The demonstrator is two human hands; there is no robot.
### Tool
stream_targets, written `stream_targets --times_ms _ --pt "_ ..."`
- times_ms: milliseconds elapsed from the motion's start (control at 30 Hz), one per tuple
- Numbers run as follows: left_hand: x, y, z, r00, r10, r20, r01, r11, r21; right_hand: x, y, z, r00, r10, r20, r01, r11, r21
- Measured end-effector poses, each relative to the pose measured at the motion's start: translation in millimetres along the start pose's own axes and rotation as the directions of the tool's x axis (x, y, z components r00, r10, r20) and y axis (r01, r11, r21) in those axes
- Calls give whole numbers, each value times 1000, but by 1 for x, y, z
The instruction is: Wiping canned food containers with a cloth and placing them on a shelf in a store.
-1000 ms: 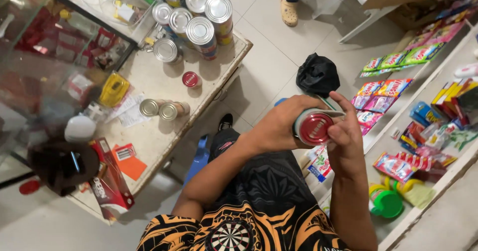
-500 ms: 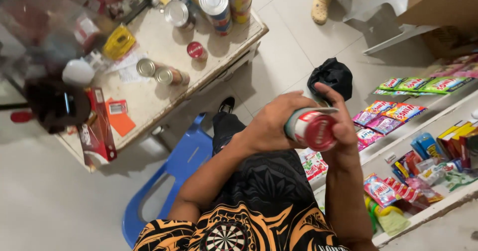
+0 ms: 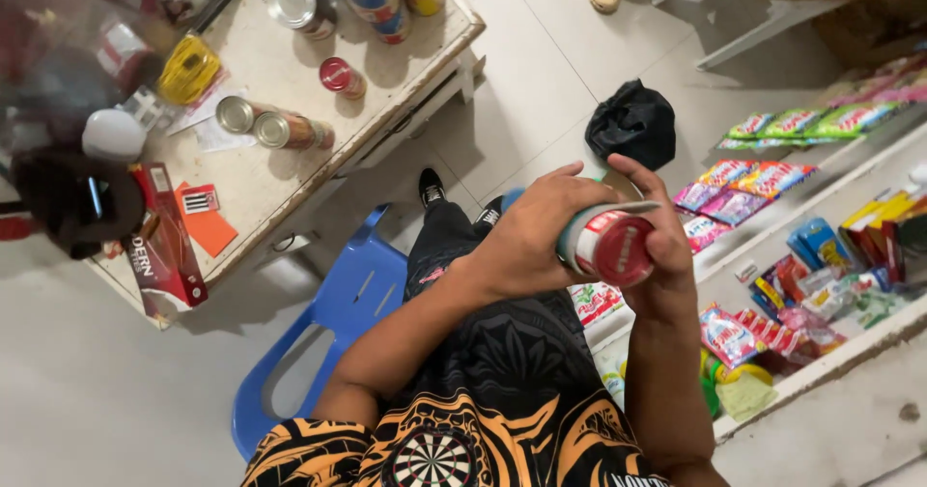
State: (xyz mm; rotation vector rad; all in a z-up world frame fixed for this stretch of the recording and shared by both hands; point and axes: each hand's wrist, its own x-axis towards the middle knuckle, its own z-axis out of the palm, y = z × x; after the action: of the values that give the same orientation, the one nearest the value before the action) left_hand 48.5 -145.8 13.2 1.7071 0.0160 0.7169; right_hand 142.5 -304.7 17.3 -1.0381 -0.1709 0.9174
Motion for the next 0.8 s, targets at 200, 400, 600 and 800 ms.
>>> stream_targets --times_ms 200,400,600,800 --pt "-10 -11 19 998 -51 32 55 986 -158 -7 -7 7 995 -64 -79 37 953 -302" --pt "-3 -8 5 994 -43 103 41 999 15 -1 -2 -11 1000 14 -4 -14 991 136" --pt "-15 -11 3 966 -260 2 260 964 -48 6 -1 6 995 59 -77 -83 930 -359" --pt "-38 -11 10 933 -349 -88 347 937 -34 6 -8 19 992 124 -36 -125 864 -488"
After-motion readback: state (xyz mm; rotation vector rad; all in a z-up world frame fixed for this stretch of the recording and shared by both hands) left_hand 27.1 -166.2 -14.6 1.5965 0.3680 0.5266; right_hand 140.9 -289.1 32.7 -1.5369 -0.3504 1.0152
